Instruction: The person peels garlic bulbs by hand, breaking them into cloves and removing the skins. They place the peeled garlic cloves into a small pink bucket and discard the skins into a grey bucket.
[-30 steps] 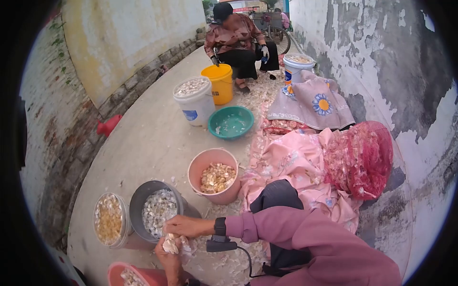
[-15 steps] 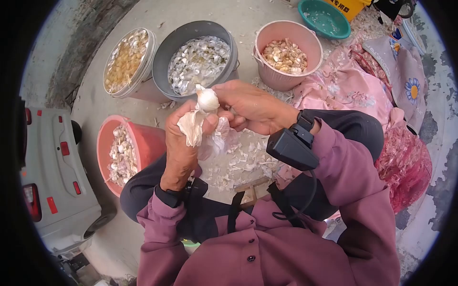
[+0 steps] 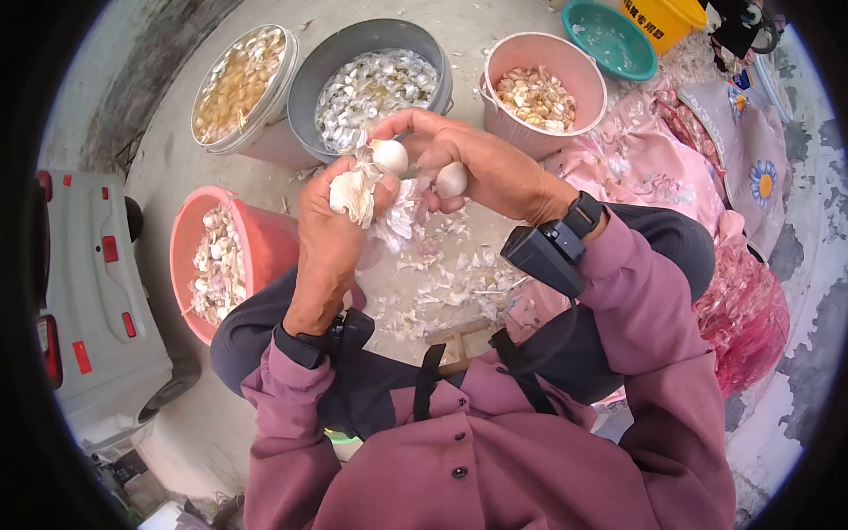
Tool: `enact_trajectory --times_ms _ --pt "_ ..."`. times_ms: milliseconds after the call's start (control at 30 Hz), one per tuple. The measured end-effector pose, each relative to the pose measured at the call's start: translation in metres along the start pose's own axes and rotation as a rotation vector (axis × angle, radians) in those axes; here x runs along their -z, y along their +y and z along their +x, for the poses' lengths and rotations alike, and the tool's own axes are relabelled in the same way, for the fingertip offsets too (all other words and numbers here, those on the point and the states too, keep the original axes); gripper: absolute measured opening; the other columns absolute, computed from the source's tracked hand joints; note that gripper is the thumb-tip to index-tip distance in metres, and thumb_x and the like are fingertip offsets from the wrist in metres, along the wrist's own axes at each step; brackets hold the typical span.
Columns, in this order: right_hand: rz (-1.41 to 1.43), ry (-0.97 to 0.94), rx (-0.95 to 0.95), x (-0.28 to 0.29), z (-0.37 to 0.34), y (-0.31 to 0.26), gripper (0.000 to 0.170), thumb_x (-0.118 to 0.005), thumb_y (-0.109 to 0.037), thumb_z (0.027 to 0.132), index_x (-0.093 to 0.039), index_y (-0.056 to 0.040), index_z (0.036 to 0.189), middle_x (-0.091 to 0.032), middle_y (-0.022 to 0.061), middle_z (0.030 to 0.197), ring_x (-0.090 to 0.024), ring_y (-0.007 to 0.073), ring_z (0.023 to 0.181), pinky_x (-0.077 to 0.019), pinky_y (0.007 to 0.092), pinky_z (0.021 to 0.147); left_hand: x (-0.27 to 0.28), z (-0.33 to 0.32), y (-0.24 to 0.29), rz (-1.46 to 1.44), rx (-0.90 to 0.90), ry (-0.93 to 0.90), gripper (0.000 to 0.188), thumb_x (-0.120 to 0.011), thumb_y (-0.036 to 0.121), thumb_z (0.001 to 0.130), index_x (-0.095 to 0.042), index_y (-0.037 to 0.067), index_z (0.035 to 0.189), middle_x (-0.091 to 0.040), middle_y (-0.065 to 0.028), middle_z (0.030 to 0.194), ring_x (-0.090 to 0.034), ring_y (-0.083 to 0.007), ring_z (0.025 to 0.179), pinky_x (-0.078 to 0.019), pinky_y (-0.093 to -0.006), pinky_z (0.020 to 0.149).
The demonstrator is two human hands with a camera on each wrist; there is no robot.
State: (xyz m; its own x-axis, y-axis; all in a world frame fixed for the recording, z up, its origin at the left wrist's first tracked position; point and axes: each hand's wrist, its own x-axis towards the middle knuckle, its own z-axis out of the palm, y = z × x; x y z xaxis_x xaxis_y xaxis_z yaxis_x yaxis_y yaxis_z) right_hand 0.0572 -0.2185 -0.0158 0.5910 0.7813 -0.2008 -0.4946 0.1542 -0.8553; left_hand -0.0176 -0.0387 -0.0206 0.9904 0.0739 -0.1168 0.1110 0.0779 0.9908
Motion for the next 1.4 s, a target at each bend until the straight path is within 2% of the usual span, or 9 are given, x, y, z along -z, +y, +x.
enact_trajectory --times_ms 167,533,633,700,800,1000,1267,1333,1400 --pt "-0.450 0.136 -0.131 -0.003 0.004 0.009 0.038 -0.064 -0.040 0.095 -0.055 -0.0136 0.121 -0.062 -0.0061 0.098 -0.052 0.0007 0.079 -0.0373 0.0164 0.061 -0.002 -0.005 -0.005 0.249 -0.013 -0.079 0.014 -0.074 0.012 0.086 -0.067 0.002 0.094 -0.064 0.0035 0.078 -0.051 -0.0039 0.072 -0.0433 -0.0248 0.063" --pt "-0.379 0.211 0.179 -0.007 0.006 -0.006 0.031 -0.062 -0.022 0.096 -0.062 -0.0067 0.123 -0.065 -0.0008 0.108 -0.054 0.0035 0.079 -0.0424 0.0200 0.066 0.014 -0.004 0.002 0.160 -0.088 0.181 0.013 -0.070 0.003 0.083 -0.065 0.001 0.094 -0.067 -0.0065 0.086 -0.059 -0.0118 0.075 -0.0463 -0.0298 0.066" --pt "-0.371 0.135 0.061 -0.012 0.006 -0.009 0.034 -0.061 -0.023 0.096 -0.059 -0.0066 0.126 -0.064 -0.0001 0.105 -0.055 0.0038 0.077 -0.0428 0.0194 0.065 0.019 -0.004 -0.003 0.328 -0.186 0.172 0.017 -0.070 -0.002 0.082 -0.067 0.005 0.097 -0.063 -0.0007 0.094 -0.057 -0.0100 0.084 -0.0458 -0.0251 0.075" --pt "-0.384 0.145 0.057 -0.014 0.006 -0.005 0.034 -0.062 -0.023 0.096 -0.059 -0.0065 0.125 -0.065 -0.0001 0.103 -0.055 0.0037 0.076 -0.0430 0.0193 0.065 0.021 -0.003 -0.002 0.585 -0.488 0.112 0.014 -0.071 -0.001 0.081 -0.067 0.006 0.092 -0.061 -0.0030 0.093 -0.059 -0.0142 0.087 -0.0457 -0.0275 0.077" --pt "-0.369 0.170 0.036 -0.009 0.007 -0.003 0.032 -0.061 -0.025 0.096 -0.057 -0.0067 0.122 -0.066 0.0003 0.099 -0.054 0.0034 0.073 -0.0427 0.0187 0.063 0.016 -0.010 0.009 0.456 -0.155 -0.004 0.010 -0.072 0.001 0.080 -0.067 0.005 0.088 -0.061 -0.0054 0.093 -0.060 -0.0172 0.090 -0.0452 -0.0291 0.079" --pt "-0.307 0.153 0.096 -0.003 0.002 -0.006 0.033 -0.053 -0.030 0.102 -0.058 -0.0044 0.123 -0.065 0.0037 0.092 -0.048 0.0025 0.065 -0.0338 0.0168 0.055 0.017 -0.001 -0.003 0.388 -0.399 0.208 0.012 -0.075 0.004 0.080 -0.067 0.003 0.089 -0.061 -0.0033 0.096 -0.058 -0.0144 0.091 -0.0450 -0.0273 0.081" --pt "-0.351 0.187 0.085 -0.005 0.004 0.004 0.034 -0.055 -0.038 0.101 -0.065 -0.0066 0.104 -0.061 -0.0013 0.080 -0.050 0.0037 0.064 -0.0381 0.0181 0.056 0.002 -0.009 0.004 0.322 -0.177 0.085 0.014 -0.073 0.004 0.084 -0.068 0.003 0.097 -0.068 -0.0019 0.091 -0.059 -0.0077 0.081 -0.0472 -0.0240 0.071" --pt "-0.390 0.168 0.056 -0.003 0.004 0.007 0.033 -0.053 -0.036 0.102 -0.064 -0.0053 0.109 -0.061 -0.0024 0.083 -0.049 0.0026 0.064 -0.0374 0.0173 0.056 0.000 -0.005 -0.003 0.408 -0.387 0.144 0.011 -0.071 0.006 0.084 -0.066 0.002 0.093 -0.067 -0.0117 0.083 -0.065 -0.0240 0.071 -0.0478 -0.0338 0.064" --pt "-0.430 0.149 0.028 -0.003 0.004 0.009 0.033 -0.051 -0.034 0.104 -0.063 -0.0040 0.113 -0.061 -0.0034 0.087 -0.048 0.0015 0.065 -0.0367 0.0166 0.056 0.000 -0.005 -0.002 0.444 -0.383 0.142 0.010 -0.070 0.006 0.084 -0.065 0.001 0.092 -0.067 -0.0126 0.083 -0.064 -0.0270 0.070 -0.0477 -0.0349 0.063"
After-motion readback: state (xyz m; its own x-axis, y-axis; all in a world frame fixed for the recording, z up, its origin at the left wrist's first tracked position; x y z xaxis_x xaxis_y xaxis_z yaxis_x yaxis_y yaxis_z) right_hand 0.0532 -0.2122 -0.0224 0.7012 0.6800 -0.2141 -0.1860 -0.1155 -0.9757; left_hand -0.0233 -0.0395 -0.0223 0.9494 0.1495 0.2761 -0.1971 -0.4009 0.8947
